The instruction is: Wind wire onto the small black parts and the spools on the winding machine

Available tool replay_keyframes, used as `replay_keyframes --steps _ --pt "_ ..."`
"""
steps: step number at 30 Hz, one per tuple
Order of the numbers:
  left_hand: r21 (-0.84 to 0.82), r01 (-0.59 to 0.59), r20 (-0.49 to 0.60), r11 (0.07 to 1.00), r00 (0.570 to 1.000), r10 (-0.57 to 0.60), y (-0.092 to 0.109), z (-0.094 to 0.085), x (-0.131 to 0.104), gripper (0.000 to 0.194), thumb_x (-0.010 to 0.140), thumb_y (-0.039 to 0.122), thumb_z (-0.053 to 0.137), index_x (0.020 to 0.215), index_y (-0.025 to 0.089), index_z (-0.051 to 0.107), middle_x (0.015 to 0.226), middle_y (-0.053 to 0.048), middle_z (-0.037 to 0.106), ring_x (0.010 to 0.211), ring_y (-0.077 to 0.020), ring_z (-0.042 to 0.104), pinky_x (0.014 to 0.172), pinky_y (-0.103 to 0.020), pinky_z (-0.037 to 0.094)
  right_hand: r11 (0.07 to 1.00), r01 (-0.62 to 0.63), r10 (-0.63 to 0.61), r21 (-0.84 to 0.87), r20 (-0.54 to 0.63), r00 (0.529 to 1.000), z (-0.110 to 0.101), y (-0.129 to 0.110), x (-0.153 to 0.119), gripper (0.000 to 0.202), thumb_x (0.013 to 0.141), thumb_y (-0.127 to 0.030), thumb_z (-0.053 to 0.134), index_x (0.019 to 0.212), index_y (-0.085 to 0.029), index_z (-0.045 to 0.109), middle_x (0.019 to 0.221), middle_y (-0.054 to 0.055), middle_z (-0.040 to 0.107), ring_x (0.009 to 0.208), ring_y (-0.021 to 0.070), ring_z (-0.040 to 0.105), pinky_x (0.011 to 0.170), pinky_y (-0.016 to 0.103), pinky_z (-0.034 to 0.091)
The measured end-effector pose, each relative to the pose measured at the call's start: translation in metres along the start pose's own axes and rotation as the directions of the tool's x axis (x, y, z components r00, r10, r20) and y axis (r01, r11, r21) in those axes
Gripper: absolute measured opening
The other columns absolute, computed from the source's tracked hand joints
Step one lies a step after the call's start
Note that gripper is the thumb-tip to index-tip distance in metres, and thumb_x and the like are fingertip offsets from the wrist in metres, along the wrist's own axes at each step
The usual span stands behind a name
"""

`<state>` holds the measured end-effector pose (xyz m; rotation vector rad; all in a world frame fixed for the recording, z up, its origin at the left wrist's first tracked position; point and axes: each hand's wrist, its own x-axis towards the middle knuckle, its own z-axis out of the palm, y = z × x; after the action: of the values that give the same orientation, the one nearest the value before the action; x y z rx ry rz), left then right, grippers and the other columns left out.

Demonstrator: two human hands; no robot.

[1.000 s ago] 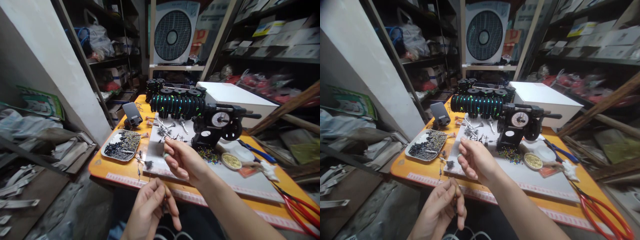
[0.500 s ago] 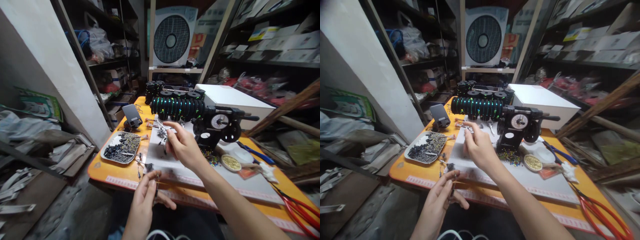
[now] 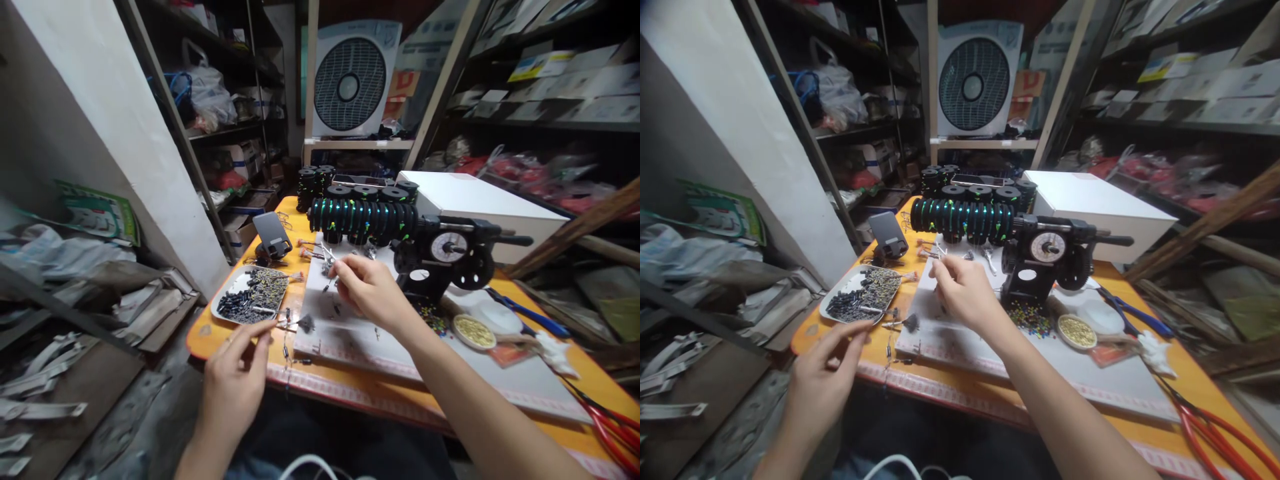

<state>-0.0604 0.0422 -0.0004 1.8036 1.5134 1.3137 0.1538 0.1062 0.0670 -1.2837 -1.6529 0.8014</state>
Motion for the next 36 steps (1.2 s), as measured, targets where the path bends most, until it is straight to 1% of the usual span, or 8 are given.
replay_keyframes --steps 3,9,14,19,21,24,28,36 --pt "0.119 -0.207 0.098 0.971 0.976 0.196 -0.006 -0.001 0.028 0.018 0.087 0.019 0.056 0.095 0.025 0.071 0.088 -0.003 0.059 0.073 -0.0160 0.059 0.061 -0.025 0.045 0.992 -0.060 0.051 0.114 0.075 0.996 -0.004 0.000 -0.009 0.032 0.093 -0.043 0.041 0.075 -0.019 0.053 0.047 -0.005 0.050 0.033 0.0074 0.039 0.035 0.018 0.028" --pt "-0.103 -0.221 -0.039 0.970 0.975 0.218 0.034 0.015 0.027 0.012 0.091 0.019 0.052 0.100 0.023 0.059 0.098 -0.003 0.059 0.084 -0.0165 0.059 0.071 -0.027 0.046 0.951 -0.134 0.085 0.278 0.184 0.979 -0.013 -0.005 -0.029 0.038 0.094 -0.045 0.042 0.072 -0.017 0.054 0.048 -0.005 0.051 0.033 0.0041 0.036 0.033 0.015 0.025" --pt "-0.269 -0.150 0.300 0.951 0.926 0.230 0.068 0.038 0.016 0.026 0.094 0.024 0.047 0.120 0.025 0.052 0.114 -0.005 0.060 0.096 -0.0192 0.055 0.084 -0.032 0.042 0.833 -0.222 0.075 0.506 0.293 0.953 -0.022 -0.020 -0.041 0.035 0.093 -0.043 0.048 0.073 -0.015 0.058 0.046 -0.005 0.052 0.030 0.0024 0.033 0.029 0.013 0.023" --pt "-0.344 0.014 0.399 0.939 0.907 0.133 0.072 0.059 -0.001 0.029 0.098 0.032 0.037 0.081 0.019 0.057 0.084 -0.006 0.058 0.084 -0.0196 0.052 0.077 -0.032 0.039 0.660 -0.364 0.118 0.657 0.387 0.914 -0.018 -0.023 -0.047 0.038 0.090 -0.045 0.052 0.066 -0.016 0.051 0.043 -0.005 0.050 0.027 0.0012 0.029 0.027 0.011 0.019" --pt "-0.488 0.220 0.471 0.845 0.881 0.042 0.069 0.062 -0.015 0.036 0.099 0.035 0.035 0.071 0.019 0.052 0.070 -0.003 0.058 0.071 -0.0165 0.054 0.071 -0.029 0.040 0.587 -0.427 0.183 0.688 0.401 0.898 -0.012 -0.017 -0.048 0.042 0.087 -0.050 0.055 0.061 -0.018 0.044 0.038 -0.008 0.043 0.026 0.0008 0.024 0.026 0.011 0.016" --pt "-0.691 0.552 0.635 0.467 0.772 0.025 0.060 0.065 -0.036 0.039 0.099 0.036 0.031 0.071 0.018 0.050 0.054 -0.002 0.062 0.056 -0.0132 0.057 0.063 -0.026 0.044 0.506 -0.502 0.250 0.702 0.438 0.864 -0.004 -0.008 -0.051 0.046 0.082 -0.052 0.060 0.059 -0.019 0.039 0.036 -0.011 0.036 0.025 -0.0002 0.017 0.026 0.010 0.013" --pt "-0.666 0.743 0.745 0.065 0.660 0.100 0.043 0.070 -0.057 0.040 0.099 0.038 0.029 0.082 0.013 0.057 0.066 -0.013 0.076 0.053 -0.0180 0.070 0.051 -0.023 0.049 0.469 -0.496 0.260 0.731 0.422 0.868 -0.001 -0.004 -0.052 0.046 0.081 -0.051 0.062 0.058 -0.019 0.038 0.036 -0.011 0.035 0.026 -0.0004 0.017 0.027 0.010 0.013" --pt "-0.606 0.791 0.770 -0.085 0.609 0.189 0.034 0.067 -0.065 0.050 0.101 0.032 0.021 0.093 0.007 0.063 0.076 -0.021 0.076 0.066 -0.0234 0.075 0.055 -0.025 0.056 0.485 -0.495 0.247 0.721 0.430 0.868 -0.003 -0.005 -0.051 0.045 0.084 -0.051 0.059 0.060 -0.019 0.039 0.037 -0.011 0.036 0.027 0.0000 0.017 0.027 0.010 0.014"
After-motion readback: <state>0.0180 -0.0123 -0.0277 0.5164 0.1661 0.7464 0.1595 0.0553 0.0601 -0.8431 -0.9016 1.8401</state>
